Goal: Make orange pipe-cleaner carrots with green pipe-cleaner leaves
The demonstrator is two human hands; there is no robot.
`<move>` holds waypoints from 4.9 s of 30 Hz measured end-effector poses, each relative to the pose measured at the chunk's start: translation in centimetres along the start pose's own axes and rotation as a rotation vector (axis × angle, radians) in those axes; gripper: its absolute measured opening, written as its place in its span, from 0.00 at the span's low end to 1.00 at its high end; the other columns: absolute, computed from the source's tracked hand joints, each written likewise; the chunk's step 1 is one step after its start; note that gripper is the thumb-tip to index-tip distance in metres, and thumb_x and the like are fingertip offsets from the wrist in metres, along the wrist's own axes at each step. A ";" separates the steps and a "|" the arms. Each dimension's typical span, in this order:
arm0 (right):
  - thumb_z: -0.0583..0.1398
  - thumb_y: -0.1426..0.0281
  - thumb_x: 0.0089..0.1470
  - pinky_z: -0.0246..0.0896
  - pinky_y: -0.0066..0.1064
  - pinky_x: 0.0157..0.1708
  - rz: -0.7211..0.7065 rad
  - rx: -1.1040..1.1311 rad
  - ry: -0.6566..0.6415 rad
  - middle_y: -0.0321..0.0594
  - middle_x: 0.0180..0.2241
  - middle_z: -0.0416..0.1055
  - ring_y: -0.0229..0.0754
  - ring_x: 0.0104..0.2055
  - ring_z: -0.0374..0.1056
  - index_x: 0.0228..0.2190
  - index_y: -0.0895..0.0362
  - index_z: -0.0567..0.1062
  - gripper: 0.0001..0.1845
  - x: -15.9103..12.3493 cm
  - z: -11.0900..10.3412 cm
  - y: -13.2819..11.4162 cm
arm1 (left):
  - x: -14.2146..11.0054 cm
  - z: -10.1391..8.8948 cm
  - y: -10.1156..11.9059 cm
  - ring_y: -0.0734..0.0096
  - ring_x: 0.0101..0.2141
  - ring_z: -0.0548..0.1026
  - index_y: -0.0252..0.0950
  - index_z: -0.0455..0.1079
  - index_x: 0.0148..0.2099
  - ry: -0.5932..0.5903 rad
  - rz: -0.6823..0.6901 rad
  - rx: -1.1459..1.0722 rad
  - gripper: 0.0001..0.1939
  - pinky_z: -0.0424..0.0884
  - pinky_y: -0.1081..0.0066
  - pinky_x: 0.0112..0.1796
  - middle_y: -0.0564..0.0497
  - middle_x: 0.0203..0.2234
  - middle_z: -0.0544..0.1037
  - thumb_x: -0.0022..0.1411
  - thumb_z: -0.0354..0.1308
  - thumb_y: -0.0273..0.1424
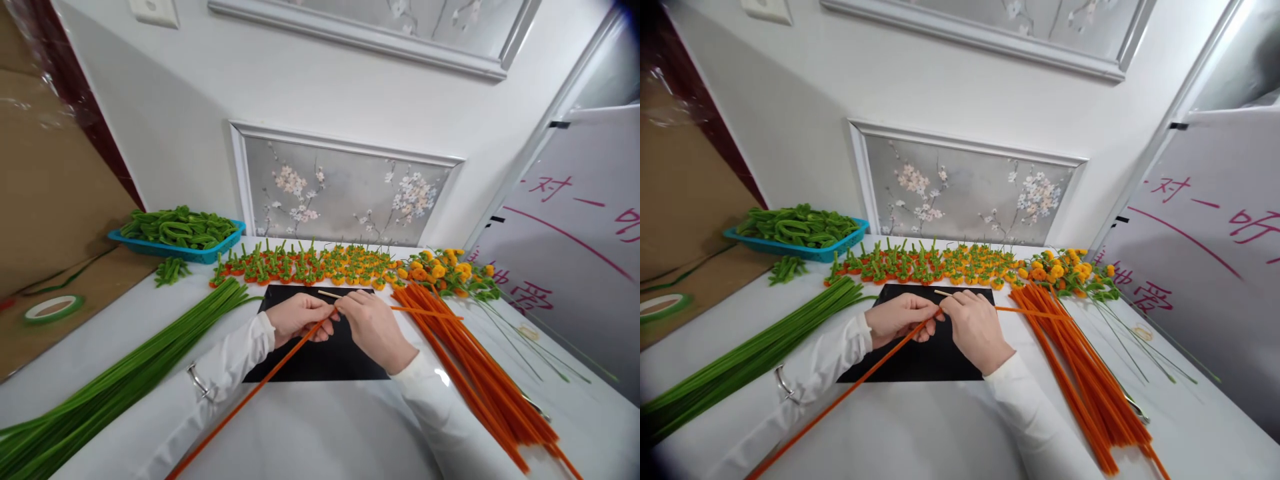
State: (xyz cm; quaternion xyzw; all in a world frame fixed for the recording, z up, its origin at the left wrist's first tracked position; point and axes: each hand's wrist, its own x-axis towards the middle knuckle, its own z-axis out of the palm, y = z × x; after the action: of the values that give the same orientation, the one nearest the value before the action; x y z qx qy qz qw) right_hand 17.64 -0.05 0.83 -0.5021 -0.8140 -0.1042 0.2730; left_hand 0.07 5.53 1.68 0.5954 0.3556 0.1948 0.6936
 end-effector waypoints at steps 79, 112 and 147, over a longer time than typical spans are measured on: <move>0.57 0.65 0.54 0.62 0.29 0.32 0.199 0.879 0.157 0.37 0.26 0.71 0.37 0.30 0.66 0.29 0.57 0.74 0.09 -0.9 -0.8 5.3 | -1.4 -0.5 0.4 0.82 0.18 0.41 0.28 0.74 0.38 -0.203 -0.036 0.126 0.24 0.35 0.74 0.18 0.56 0.22 0.55 0.60 0.47 0.45; 0.49 0.72 0.60 0.57 0.26 0.26 -0.044 0.456 -0.011 0.35 0.22 0.68 0.36 0.24 0.64 0.28 0.56 0.70 0.12 -0.9 1.2 0.1 | -1.9 2.1 -0.7 0.74 0.22 0.61 0.38 0.60 0.38 0.431 0.575 0.897 0.09 0.54 0.74 0.27 0.56 0.21 0.62 0.66 0.41 0.34; 0.53 0.74 0.58 0.46 0.29 0.26 -0.123 -0.206 0.233 0.33 0.22 0.69 0.35 0.23 0.62 0.34 0.54 0.74 0.10 -1.2 -1.2 -0.4 | -2.6 1.9 0.6 0.65 0.31 0.74 0.36 0.65 0.36 0.241 0.476 1.429 0.11 0.63 0.71 0.31 0.50 0.30 0.76 0.65 0.43 0.31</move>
State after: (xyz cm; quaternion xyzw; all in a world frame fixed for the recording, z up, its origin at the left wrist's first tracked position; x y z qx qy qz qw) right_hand 18.09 -1.64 1.19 -0.4612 -0.7910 -0.2609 0.3058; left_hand -0.27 2.53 2.97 0.9348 0.3305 0.1251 0.0353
